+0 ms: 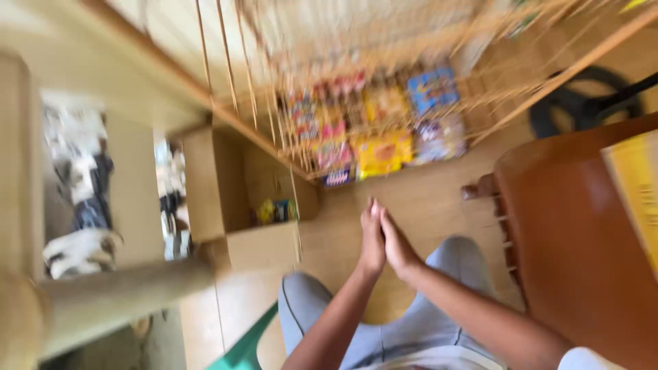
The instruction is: Organizing and stocking various snack packets from a cardboard box onto a wire rack shelf.
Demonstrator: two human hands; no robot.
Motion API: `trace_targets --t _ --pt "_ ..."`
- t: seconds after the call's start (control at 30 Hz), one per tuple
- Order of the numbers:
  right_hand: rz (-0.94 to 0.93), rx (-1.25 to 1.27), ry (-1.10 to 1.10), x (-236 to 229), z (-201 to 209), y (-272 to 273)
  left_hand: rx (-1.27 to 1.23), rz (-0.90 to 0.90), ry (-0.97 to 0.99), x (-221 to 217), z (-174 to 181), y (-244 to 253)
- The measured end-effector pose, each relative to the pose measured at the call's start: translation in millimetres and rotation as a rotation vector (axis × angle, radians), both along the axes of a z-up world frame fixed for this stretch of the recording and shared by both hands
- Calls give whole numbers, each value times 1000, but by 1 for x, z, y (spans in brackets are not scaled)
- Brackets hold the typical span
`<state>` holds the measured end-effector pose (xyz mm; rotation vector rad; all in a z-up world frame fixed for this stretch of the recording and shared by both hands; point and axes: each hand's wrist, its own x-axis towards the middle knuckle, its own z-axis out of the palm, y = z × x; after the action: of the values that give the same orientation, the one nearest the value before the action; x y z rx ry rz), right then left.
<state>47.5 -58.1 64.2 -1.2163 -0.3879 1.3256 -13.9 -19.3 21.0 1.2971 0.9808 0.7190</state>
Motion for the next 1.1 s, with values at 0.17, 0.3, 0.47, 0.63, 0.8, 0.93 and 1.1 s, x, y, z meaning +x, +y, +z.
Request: trace_targets --t 0.17,0.3,0.47,0.63,0.8,0.93,1.1 --pt "-62 -72 43 -11 117 -43 -427 -56 -141 -17 168 -25" --pt "-81 -145 98 8 168 -51 -424 -238 58 -31 233 -30" --pt "-35 -196 106 -18 278 -98 -531 -371 95 -62 343 -50" --pt "-52 -261 32 -11 334 -107 -478 -522 138 -60 380 -46" --pt "-114 -269 -10 -6 343 -130 -420 -603 207 -50 385 -52" --pt "-161 -291 -24 1 338 -151 -433 -693 259 -36 380 -64" --pt "-395 -263 49 24 338 -186 -317 -866 277 10 372 -86"
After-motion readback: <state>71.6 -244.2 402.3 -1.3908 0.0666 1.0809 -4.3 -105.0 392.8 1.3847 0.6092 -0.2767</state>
